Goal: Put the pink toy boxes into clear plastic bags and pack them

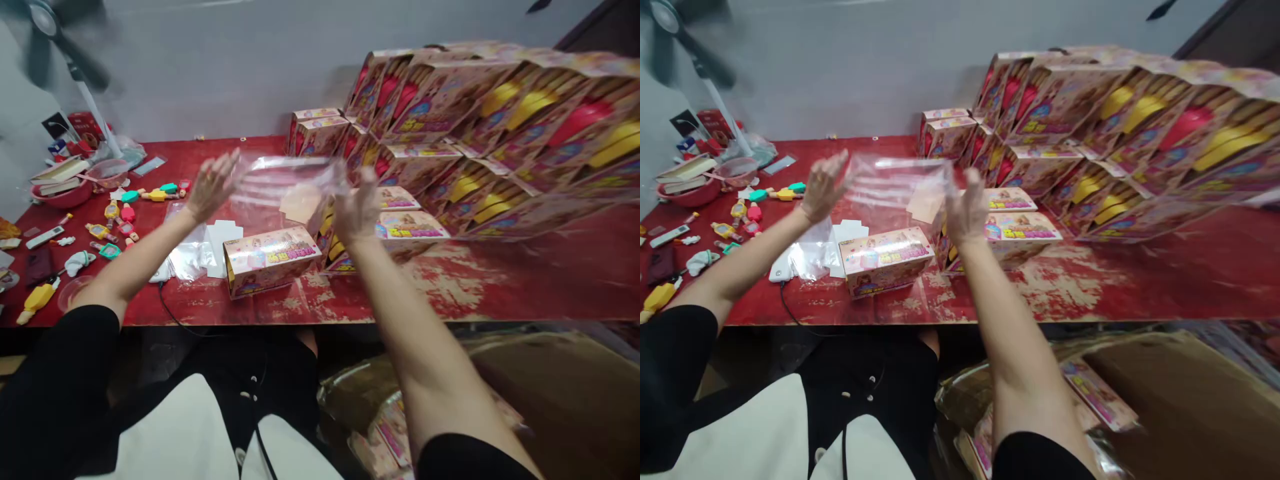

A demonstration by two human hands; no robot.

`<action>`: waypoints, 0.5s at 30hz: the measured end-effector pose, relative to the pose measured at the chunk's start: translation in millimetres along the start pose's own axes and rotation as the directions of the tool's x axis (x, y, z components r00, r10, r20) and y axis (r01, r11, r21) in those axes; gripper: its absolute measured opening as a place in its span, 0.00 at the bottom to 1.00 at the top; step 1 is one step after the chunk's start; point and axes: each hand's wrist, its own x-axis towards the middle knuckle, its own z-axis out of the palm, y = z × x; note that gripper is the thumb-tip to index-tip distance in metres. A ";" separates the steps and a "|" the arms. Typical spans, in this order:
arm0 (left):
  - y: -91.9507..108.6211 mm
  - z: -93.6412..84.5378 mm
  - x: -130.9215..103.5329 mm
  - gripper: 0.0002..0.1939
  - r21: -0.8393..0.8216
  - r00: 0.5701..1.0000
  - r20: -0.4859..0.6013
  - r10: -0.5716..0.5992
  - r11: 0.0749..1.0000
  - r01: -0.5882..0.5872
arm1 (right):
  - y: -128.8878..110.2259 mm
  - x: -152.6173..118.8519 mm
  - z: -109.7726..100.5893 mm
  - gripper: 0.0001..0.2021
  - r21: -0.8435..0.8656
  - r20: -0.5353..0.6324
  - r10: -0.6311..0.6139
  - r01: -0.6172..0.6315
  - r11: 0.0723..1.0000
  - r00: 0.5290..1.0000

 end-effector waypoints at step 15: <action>36.6 62.6 -202.3 0.11 -0.228 1.000 -0.008 -0.008 0.974 0.006 | 58.3 -174.1 28.3 0.26 -0.160 0.219 -0.171 0.208 0.965 0.961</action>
